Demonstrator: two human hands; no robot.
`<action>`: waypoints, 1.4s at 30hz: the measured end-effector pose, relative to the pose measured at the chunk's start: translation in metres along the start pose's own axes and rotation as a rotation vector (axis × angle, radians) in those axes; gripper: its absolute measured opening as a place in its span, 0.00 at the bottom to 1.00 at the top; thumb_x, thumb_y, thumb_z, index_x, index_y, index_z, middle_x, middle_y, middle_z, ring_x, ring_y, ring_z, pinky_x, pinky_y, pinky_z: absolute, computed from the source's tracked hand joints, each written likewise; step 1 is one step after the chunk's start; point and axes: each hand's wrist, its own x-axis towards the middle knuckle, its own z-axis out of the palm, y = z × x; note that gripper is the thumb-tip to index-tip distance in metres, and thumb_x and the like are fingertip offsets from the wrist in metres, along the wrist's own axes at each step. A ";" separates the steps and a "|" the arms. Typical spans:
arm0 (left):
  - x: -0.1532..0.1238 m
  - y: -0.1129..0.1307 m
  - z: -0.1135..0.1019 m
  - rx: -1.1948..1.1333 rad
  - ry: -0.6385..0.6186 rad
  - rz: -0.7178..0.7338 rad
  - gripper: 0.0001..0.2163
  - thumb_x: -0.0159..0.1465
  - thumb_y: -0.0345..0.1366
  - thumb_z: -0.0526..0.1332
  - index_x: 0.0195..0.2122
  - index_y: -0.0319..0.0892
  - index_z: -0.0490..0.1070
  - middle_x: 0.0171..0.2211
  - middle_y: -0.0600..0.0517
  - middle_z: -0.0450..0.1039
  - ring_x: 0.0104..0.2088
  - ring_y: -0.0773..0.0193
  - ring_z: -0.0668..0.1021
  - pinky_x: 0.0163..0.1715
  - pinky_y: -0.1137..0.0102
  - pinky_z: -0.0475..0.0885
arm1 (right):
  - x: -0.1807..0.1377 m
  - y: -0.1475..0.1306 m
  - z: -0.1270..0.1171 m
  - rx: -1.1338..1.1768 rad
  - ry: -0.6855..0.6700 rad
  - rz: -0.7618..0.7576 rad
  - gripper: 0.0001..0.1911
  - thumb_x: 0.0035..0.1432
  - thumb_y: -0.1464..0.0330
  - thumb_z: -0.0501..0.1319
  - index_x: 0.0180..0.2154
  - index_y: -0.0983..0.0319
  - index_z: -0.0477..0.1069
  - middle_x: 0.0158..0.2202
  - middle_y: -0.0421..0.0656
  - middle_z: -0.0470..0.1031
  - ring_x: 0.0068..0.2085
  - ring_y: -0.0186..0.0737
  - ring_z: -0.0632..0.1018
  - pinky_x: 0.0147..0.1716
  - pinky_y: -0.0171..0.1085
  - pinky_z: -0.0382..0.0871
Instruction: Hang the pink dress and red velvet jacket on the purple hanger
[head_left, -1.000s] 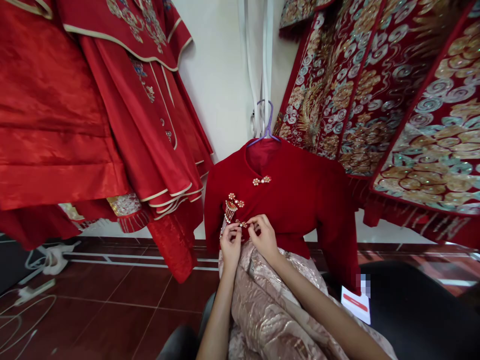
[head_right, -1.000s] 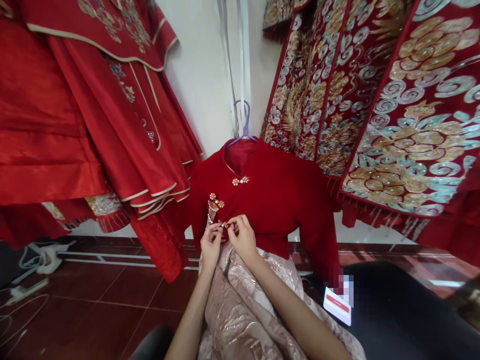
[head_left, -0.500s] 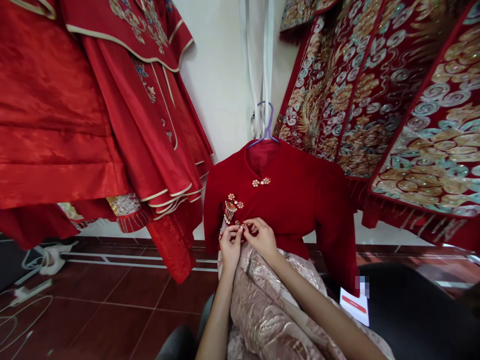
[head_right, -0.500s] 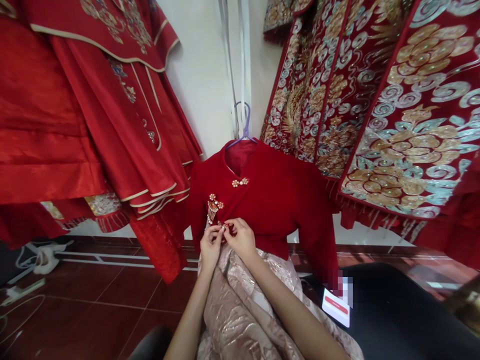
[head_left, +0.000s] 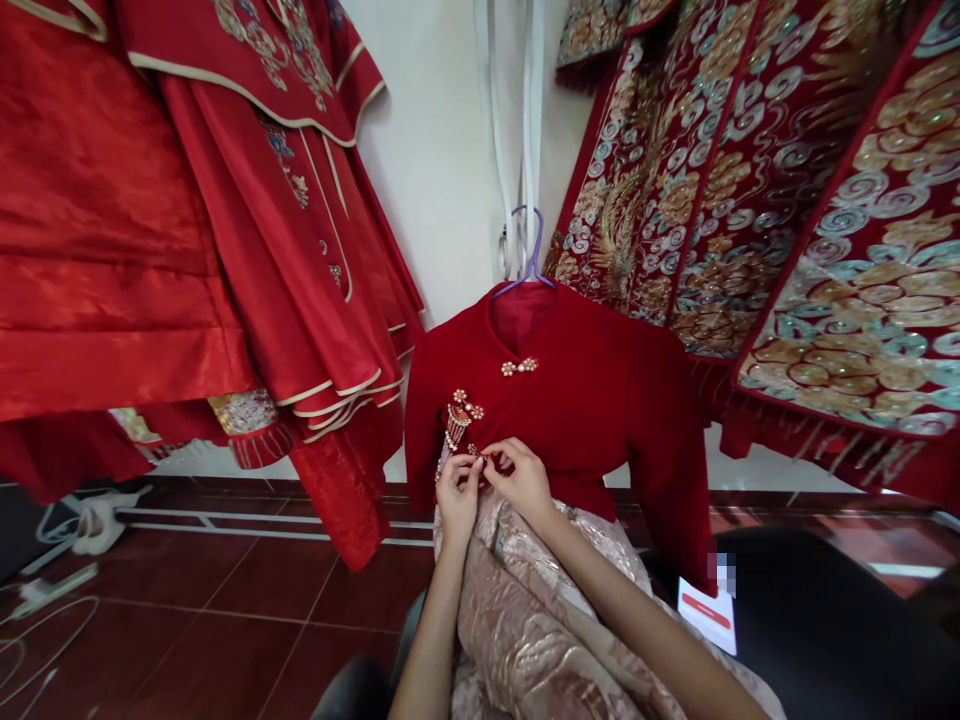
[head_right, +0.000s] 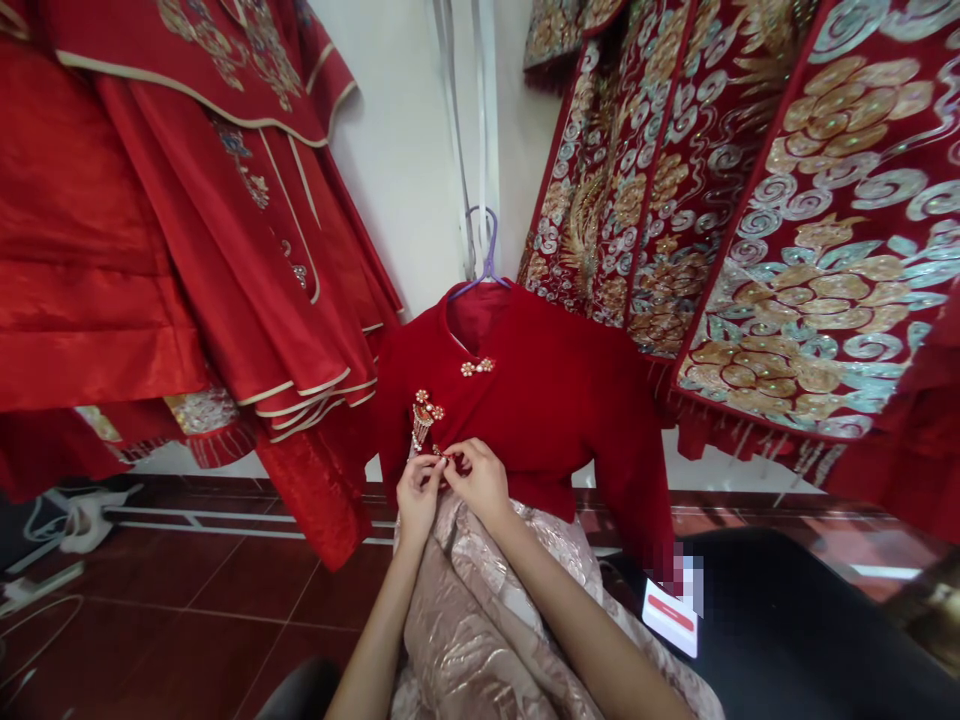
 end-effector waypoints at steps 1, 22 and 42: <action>0.000 0.000 0.000 0.000 -0.001 -0.002 0.10 0.58 0.39 0.64 0.36 0.40 0.69 0.34 0.51 0.72 0.30 0.68 0.75 0.31 0.74 0.72 | 0.000 0.000 0.000 -0.002 -0.001 -0.001 0.09 0.52 0.73 0.58 0.36 0.60 0.74 0.32 0.40 0.72 0.29 0.33 0.72 0.32 0.31 0.67; 0.046 0.052 0.010 -0.159 0.061 -0.204 0.18 0.56 0.46 0.62 0.42 0.38 0.74 0.35 0.48 0.76 0.19 0.75 0.70 0.15 0.78 0.66 | -0.011 0.001 -0.004 0.086 0.153 -0.095 0.08 0.48 0.77 0.51 0.27 0.58 0.54 0.25 0.36 0.58 0.27 0.34 0.64 0.30 0.33 0.59; 0.066 0.070 0.028 -0.339 0.111 -0.416 0.19 0.47 0.42 0.70 0.39 0.38 0.77 0.36 0.48 0.77 0.22 0.77 0.71 0.19 0.81 0.64 | -0.011 0.007 0.000 0.103 0.145 -0.022 0.06 0.49 0.75 0.51 0.30 0.58 0.56 0.27 0.37 0.63 0.28 0.34 0.67 0.31 0.33 0.62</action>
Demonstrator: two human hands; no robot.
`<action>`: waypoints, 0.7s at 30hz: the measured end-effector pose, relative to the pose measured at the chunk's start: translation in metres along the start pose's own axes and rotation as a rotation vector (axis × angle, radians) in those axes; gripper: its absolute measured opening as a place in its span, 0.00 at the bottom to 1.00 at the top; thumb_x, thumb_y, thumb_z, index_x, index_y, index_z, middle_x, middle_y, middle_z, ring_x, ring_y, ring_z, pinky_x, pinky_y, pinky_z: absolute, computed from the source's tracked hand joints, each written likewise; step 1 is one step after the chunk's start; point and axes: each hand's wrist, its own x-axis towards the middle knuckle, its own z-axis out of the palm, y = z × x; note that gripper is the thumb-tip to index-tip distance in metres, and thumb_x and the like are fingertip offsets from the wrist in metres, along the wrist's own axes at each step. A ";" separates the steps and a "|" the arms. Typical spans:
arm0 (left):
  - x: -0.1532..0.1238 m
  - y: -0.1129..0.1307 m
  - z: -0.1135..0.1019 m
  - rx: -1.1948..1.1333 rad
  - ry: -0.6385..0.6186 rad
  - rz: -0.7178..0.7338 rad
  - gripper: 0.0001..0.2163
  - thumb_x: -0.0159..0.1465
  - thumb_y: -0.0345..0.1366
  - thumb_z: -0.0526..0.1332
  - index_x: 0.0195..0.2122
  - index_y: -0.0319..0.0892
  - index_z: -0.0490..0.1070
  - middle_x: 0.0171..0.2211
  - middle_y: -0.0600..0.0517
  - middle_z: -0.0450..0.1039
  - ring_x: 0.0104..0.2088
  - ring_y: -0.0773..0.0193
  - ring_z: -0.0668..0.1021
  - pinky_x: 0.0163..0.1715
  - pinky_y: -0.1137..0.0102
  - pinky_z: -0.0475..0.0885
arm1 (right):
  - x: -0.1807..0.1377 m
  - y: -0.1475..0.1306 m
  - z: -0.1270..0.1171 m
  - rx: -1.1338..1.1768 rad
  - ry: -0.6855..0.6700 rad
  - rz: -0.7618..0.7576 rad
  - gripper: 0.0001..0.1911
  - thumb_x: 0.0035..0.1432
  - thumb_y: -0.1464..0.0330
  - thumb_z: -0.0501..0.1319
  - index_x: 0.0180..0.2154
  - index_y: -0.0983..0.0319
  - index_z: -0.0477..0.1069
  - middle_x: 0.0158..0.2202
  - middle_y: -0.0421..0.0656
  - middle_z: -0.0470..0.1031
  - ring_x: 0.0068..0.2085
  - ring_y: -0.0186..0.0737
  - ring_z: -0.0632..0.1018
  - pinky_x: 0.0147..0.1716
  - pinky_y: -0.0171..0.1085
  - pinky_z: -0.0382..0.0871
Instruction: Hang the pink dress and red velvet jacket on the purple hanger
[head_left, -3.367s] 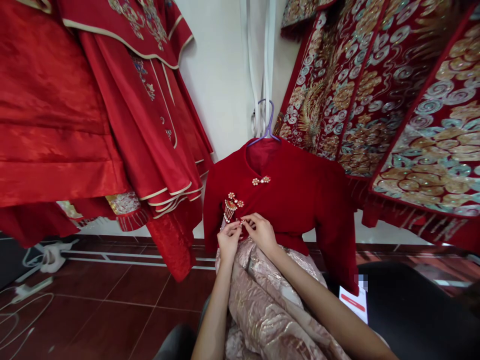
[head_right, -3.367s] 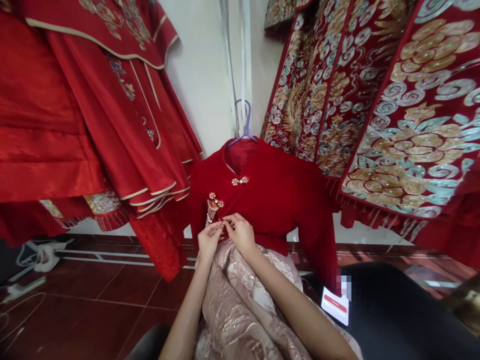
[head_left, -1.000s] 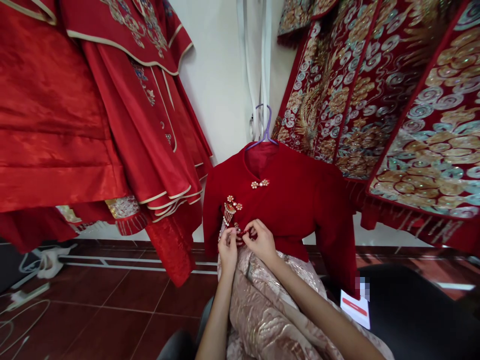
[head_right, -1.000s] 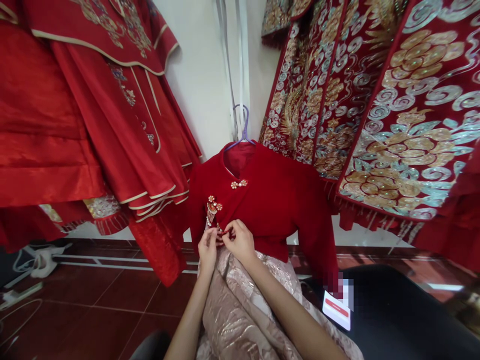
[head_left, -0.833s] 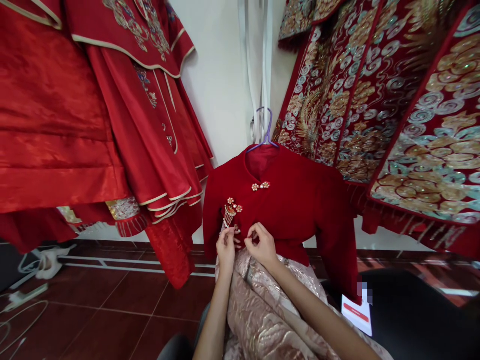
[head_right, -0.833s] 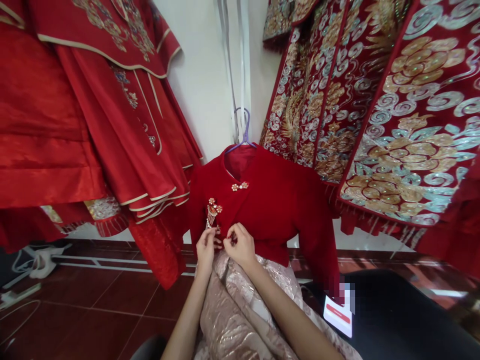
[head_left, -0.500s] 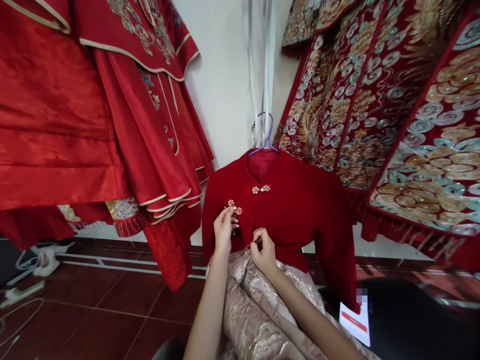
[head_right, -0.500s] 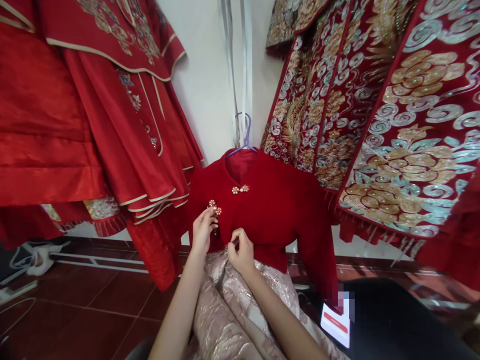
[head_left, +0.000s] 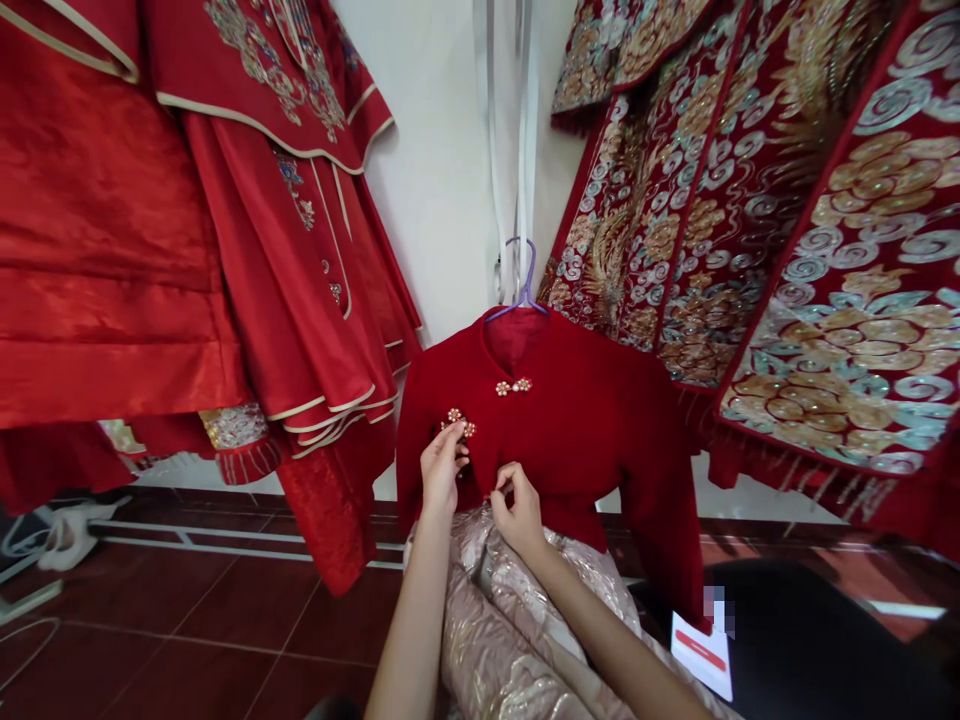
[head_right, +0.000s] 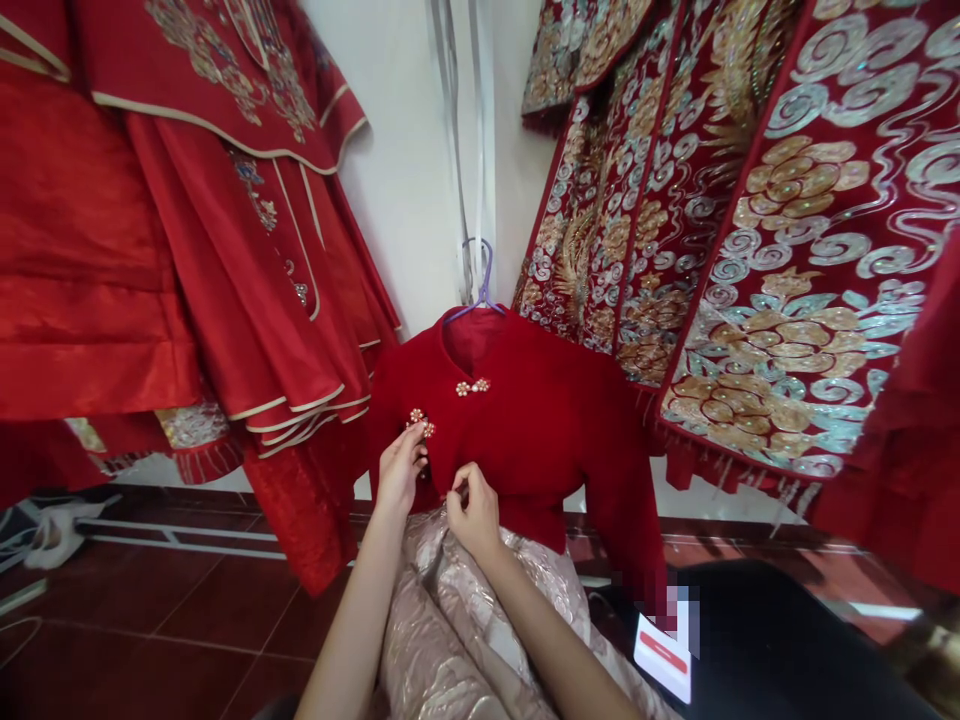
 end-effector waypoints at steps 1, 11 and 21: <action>0.001 -0.001 0.000 0.012 0.002 0.007 0.19 0.47 0.42 0.70 0.39 0.38 0.77 0.35 0.49 0.77 0.21 0.77 0.70 0.19 0.80 0.64 | 0.000 0.000 0.000 -0.003 -0.004 0.003 0.06 0.49 0.75 0.51 0.30 0.58 0.56 0.27 0.37 0.63 0.28 0.34 0.67 0.31 0.33 0.62; 0.002 0.005 0.006 0.147 0.040 0.055 0.17 0.46 0.43 0.68 0.33 0.37 0.75 0.28 0.52 0.75 0.17 0.78 0.65 0.17 0.79 0.61 | 0.000 -0.002 -0.001 -0.020 -0.013 0.000 0.06 0.49 0.75 0.51 0.30 0.58 0.56 0.26 0.36 0.63 0.27 0.34 0.68 0.30 0.33 0.62; 0.004 0.007 0.008 0.198 0.074 0.054 0.14 0.46 0.41 0.67 0.31 0.38 0.75 0.22 0.57 0.71 0.16 0.77 0.65 0.17 0.79 0.61 | 0.001 -0.001 -0.001 -0.018 -0.020 0.008 0.06 0.49 0.75 0.51 0.30 0.58 0.56 0.27 0.37 0.63 0.27 0.34 0.68 0.31 0.33 0.63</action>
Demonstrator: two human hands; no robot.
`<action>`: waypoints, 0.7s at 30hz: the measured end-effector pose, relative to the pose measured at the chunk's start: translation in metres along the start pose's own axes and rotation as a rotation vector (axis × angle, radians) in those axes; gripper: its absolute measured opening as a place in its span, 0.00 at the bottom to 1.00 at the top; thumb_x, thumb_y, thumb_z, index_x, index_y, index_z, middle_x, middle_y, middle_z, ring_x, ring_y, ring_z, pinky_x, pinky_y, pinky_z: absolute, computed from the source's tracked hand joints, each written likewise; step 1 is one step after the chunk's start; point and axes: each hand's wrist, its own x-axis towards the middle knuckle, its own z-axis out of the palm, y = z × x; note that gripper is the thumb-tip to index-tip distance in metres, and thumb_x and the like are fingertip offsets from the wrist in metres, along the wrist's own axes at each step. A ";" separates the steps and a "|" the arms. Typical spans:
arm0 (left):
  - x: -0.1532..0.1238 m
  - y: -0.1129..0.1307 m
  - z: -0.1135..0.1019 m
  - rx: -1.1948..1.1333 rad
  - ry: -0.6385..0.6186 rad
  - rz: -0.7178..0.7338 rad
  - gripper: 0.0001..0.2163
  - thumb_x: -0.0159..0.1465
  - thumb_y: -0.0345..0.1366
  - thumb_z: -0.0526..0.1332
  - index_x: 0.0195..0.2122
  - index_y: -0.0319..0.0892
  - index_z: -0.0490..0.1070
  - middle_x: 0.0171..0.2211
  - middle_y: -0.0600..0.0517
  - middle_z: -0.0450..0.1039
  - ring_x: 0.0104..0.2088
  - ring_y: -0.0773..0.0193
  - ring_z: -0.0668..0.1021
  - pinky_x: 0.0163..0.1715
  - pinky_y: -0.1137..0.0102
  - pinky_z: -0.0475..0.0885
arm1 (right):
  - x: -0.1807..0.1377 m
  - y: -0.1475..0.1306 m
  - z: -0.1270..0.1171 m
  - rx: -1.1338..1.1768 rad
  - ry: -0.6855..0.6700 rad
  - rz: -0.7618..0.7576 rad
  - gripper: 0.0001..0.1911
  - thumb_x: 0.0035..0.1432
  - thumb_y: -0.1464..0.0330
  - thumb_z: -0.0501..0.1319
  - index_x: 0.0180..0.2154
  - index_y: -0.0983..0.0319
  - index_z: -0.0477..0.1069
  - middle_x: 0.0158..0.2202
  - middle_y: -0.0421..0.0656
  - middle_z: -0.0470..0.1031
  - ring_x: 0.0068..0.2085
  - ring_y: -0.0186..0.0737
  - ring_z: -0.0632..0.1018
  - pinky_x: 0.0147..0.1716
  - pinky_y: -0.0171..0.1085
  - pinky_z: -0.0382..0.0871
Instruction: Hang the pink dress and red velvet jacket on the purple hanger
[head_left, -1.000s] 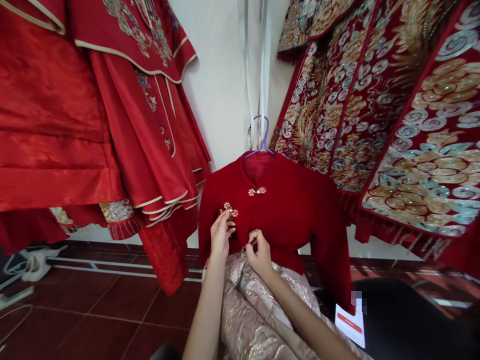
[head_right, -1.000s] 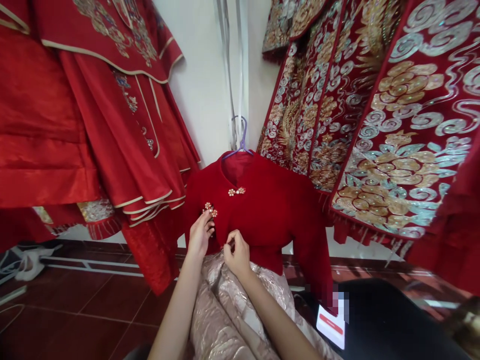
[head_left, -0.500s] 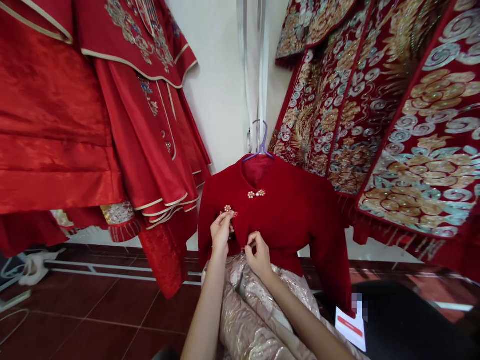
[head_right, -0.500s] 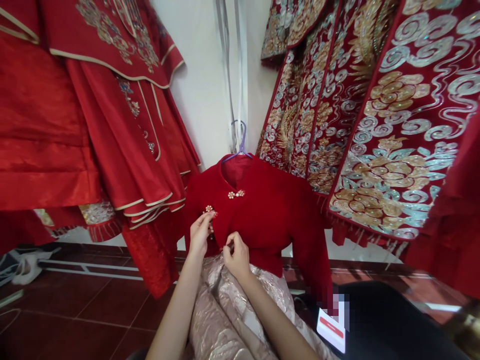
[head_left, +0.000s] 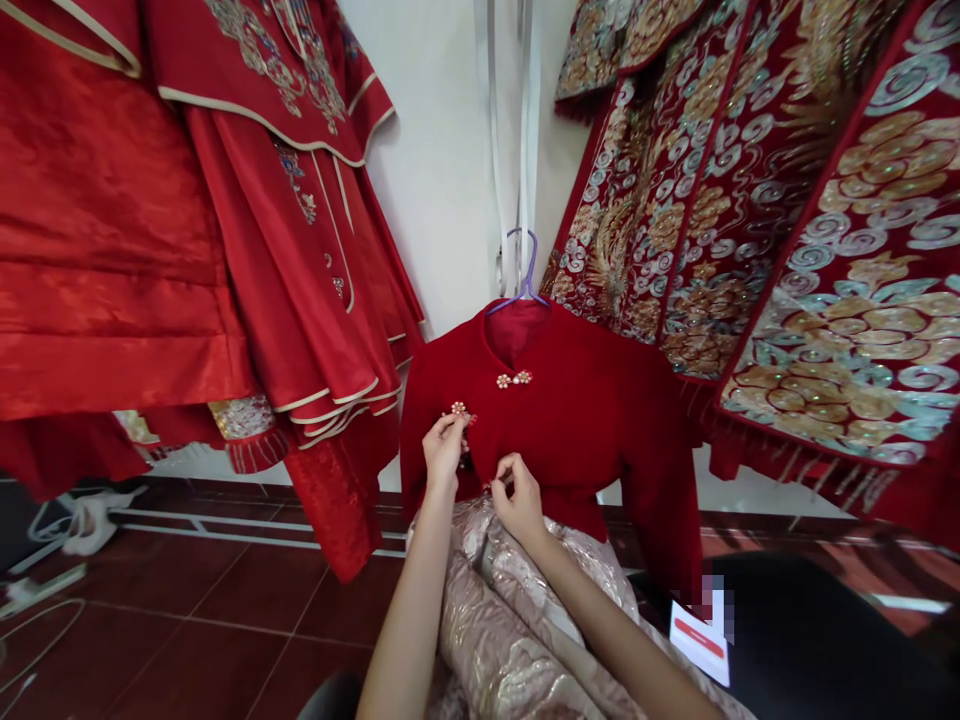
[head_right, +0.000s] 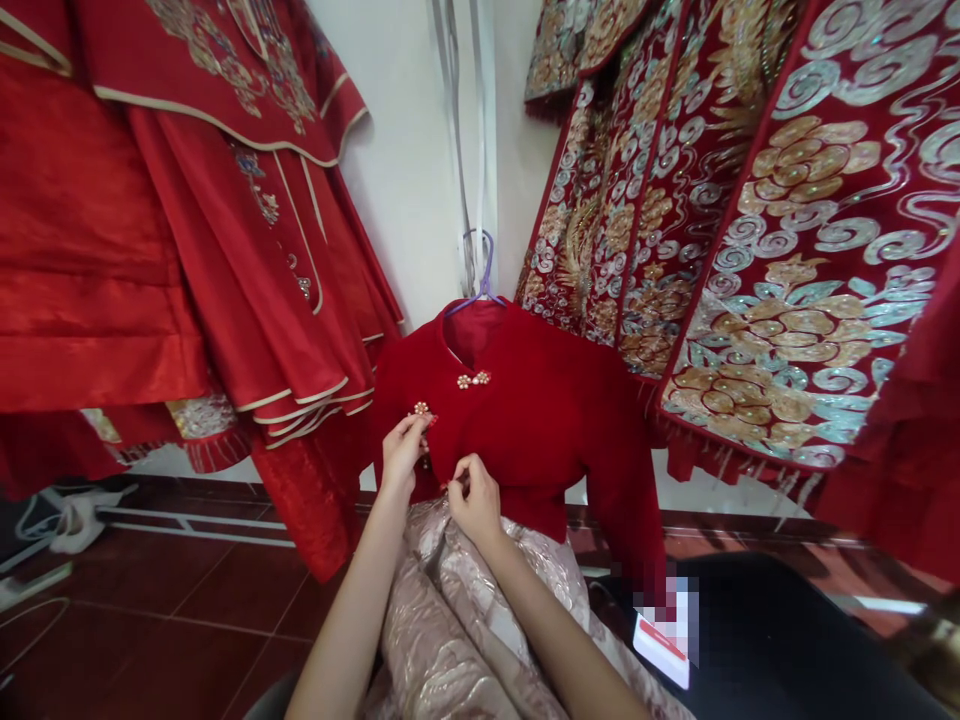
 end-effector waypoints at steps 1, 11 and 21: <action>0.000 0.000 0.000 -0.005 -0.001 0.000 0.14 0.46 0.41 0.67 0.31 0.38 0.74 0.22 0.57 0.70 0.16 0.77 0.65 0.17 0.79 0.61 | 0.000 0.000 0.000 0.001 -0.001 0.004 0.06 0.49 0.75 0.51 0.30 0.58 0.57 0.27 0.37 0.63 0.27 0.34 0.68 0.31 0.33 0.63; 0.002 0.003 -0.009 -0.101 -0.111 -0.096 0.14 0.46 0.39 0.68 0.33 0.40 0.72 0.31 0.54 0.74 0.18 0.79 0.67 0.18 0.81 0.63 | 0.000 -0.001 0.000 -0.004 -0.011 0.019 0.06 0.50 0.75 0.51 0.30 0.59 0.57 0.27 0.37 0.63 0.27 0.34 0.69 0.31 0.33 0.62; -0.015 0.026 0.013 -0.036 -0.287 -0.157 0.23 0.54 0.56 0.60 0.35 0.38 0.71 0.25 0.51 0.73 0.19 0.73 0.71 0.18 0.77 0.66 | -0.001 0.003 0.002 0.002 -0.004 0.018 0.05 0.50 0.75 0.51 0.30 0.59 0.57 0.27 0.36 0.64 0.27 0.34 0.69 0.30 0.33 0.62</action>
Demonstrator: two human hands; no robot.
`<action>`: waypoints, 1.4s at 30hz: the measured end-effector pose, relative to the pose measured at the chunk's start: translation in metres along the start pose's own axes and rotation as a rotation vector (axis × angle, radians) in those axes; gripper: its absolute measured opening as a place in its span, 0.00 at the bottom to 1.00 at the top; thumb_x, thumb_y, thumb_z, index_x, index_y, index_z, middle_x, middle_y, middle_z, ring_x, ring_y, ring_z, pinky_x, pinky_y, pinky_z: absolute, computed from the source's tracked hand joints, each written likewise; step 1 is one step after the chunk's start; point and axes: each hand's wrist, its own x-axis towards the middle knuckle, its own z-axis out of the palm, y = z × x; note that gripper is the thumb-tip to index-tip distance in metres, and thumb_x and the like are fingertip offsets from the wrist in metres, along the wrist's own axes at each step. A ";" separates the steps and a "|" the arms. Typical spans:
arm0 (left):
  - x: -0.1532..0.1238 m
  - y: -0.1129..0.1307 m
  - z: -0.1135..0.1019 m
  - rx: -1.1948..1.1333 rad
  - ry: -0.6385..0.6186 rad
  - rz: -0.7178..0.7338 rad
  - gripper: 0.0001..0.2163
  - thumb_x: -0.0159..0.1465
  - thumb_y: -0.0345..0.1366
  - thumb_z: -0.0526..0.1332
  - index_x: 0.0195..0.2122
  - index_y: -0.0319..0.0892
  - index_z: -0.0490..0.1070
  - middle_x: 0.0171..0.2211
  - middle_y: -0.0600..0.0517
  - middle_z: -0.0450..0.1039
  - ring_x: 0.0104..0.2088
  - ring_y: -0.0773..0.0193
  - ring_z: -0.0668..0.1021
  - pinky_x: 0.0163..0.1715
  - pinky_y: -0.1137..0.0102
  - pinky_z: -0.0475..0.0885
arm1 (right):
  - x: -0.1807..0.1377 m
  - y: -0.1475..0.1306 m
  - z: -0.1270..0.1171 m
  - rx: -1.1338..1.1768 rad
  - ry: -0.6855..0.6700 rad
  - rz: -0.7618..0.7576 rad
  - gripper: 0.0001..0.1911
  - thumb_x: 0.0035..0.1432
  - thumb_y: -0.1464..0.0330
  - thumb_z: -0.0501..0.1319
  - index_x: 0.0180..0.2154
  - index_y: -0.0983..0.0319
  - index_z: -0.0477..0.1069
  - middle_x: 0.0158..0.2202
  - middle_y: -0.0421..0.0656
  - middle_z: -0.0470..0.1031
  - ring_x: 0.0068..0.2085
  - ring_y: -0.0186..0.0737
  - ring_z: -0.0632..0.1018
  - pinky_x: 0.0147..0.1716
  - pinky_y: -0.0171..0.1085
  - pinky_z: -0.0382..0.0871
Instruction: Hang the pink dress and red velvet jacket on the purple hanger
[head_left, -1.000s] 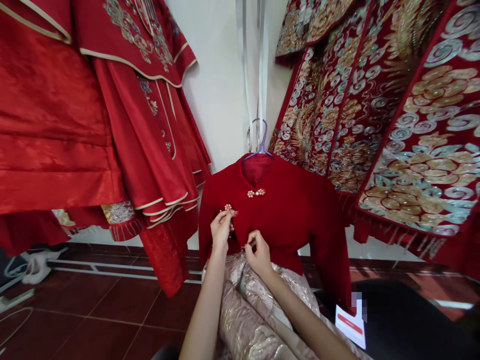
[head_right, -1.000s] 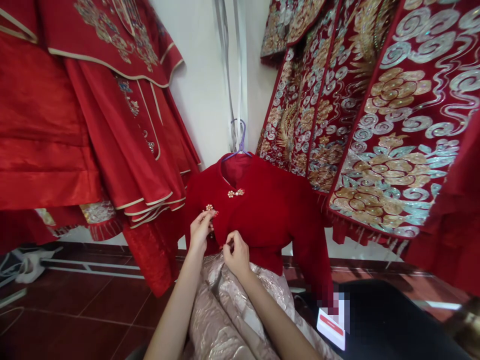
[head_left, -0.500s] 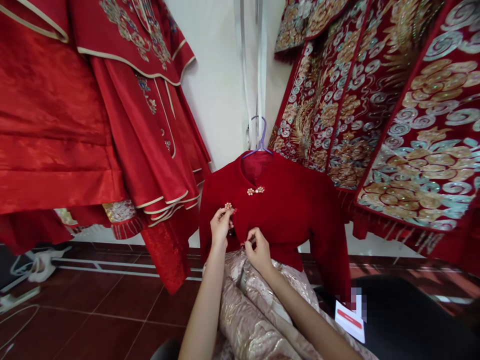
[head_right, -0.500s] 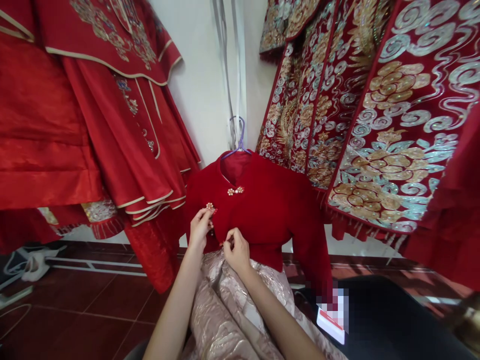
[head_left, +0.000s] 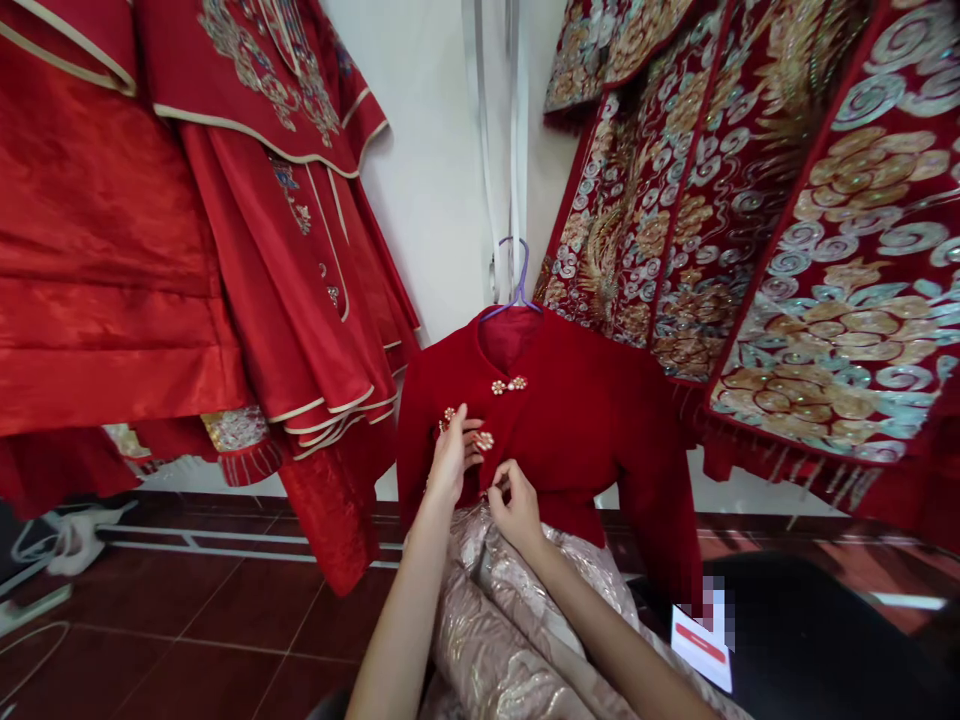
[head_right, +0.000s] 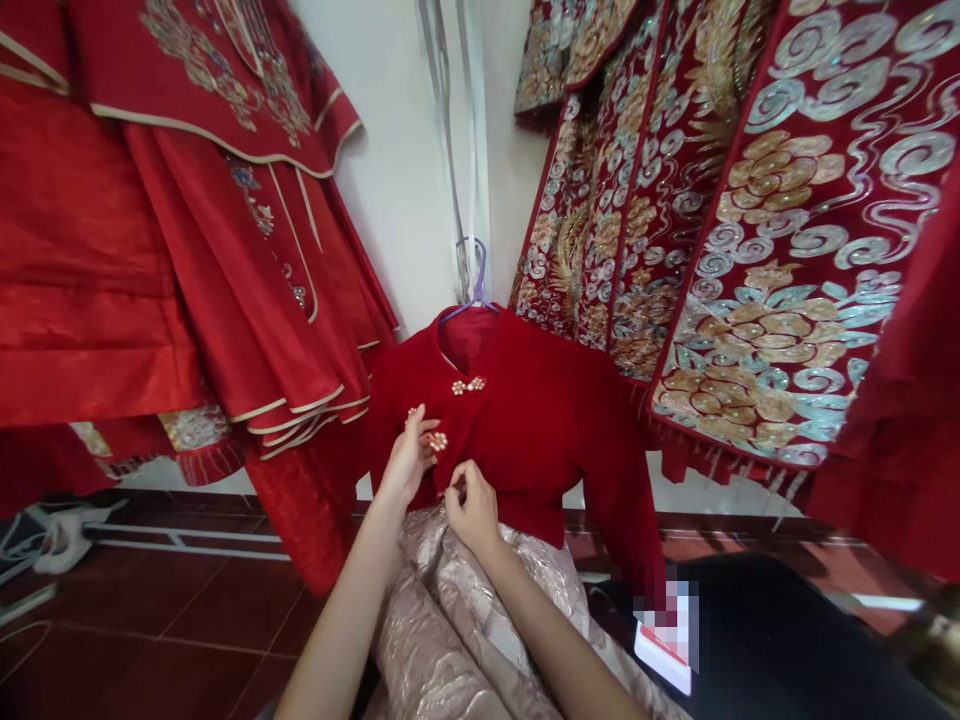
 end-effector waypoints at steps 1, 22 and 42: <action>0.002 0.009 0.008 0.090 -0.083 0.060 0.22 0.55 0.55 0.60 0.35 0.38 0.71 0.25 0.50 0.73 0.19 0.72 0.72 0.19 0.77 0.66 | 0.000 0.001 0.001 -0.007 0.004 0.002 0.05 0.50 0.75 0.51 0.30 0.59 0.57 0.26 0.36 0.64 0.27 0.34 0.69 0.30 0.33 0.62; 0.022 0.079 0.040 1.466 -0.330 0.988 0.06 0.62 0.38 0.57 0.37 0.45 0.70 0.33 0.52 0.70 0.37 0.63 0.72 0.27 0.72 0.61 | 0.000 0.003 0.001 0.002 -0.010 0.012 0.05 0.50 0.75 0.52 0.30 0.59 0.59 0.28 0.37 0.65 0.27 0.34 0.68 0.31 0.34 0.62; 0.053 0.044 0.010 1.390 0.491 0.931 0.35 0.55 0.24 0.54 0.64 0.39 0.44 0.63 0.34 0.45 0.63 0.42 0.53 0.59 0.42 0.48 | 0.127 -0.055 -0.066 -0.666 0.416 -0.148 0.37 0.48 0.76 0.51 0.61 0.64 0.46 0.67 0.55 0.42 0.67 0.53 0.45 0.60 0.63 0.39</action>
